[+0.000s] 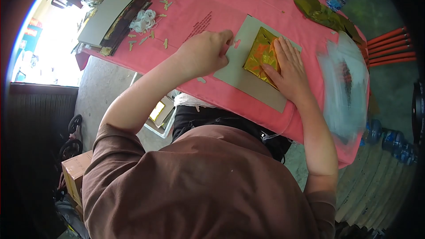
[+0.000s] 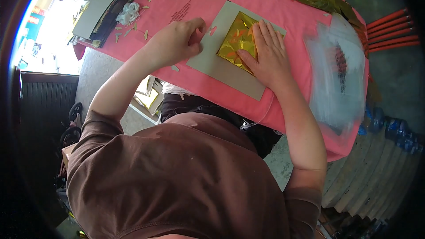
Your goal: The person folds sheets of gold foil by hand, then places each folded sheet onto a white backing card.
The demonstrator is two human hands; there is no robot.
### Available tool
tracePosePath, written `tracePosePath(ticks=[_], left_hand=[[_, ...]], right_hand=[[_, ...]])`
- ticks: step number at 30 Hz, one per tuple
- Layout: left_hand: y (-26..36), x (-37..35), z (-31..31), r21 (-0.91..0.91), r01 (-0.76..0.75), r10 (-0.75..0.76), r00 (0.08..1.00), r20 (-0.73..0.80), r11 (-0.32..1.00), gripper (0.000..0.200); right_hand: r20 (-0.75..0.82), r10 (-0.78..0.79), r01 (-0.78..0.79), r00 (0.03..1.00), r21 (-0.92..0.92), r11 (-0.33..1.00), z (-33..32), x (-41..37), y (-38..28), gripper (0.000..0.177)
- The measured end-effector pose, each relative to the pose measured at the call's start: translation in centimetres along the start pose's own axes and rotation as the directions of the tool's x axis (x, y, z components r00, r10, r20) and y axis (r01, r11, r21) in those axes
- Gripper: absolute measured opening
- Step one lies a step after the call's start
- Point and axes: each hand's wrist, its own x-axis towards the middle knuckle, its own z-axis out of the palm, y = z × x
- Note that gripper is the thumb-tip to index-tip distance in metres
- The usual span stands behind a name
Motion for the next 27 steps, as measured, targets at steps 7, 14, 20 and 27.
tracePosePath(ticks=[7, 14, 20, 27], left_hand=[[0.5, -0.3, -1.0, -0.066, 0.038, -0.035, 0.999, 0.036, 0.997, 0.028], [0.6, -0.3, -1.4, -0.011, 0.005, -0.004, 1.000, 0.015, 1.000, 0.026], [0.8, -0.2, -0.9, -0.018, -0.062, 0.062, 0.998, -0.028, 0.998, 0.026], [1.2, 0.7, 1.9, 0.098, -0.069, 0.073, 0.996, -0.040, 0.993, 0.026]], right_hand=[[0.003, 0.003, -0.003, 1.000, -0.002, 1.000, 0.0, 0.0, 0.0, 0.072], [0.007, 0.005, -0.005, 1.000, -0.010, 1.000, 0.1, 0.0, 0.0, 0.071], [0.004, 0.002, -0.002, 1.000, 0.002, 1.000, -0.1, 0.0, -0.1, 0.071], [0.018, 0.013, -0.013, 1.000, -0.008, 1.000, -0.1, 0.1, -0.2, 0.072]])
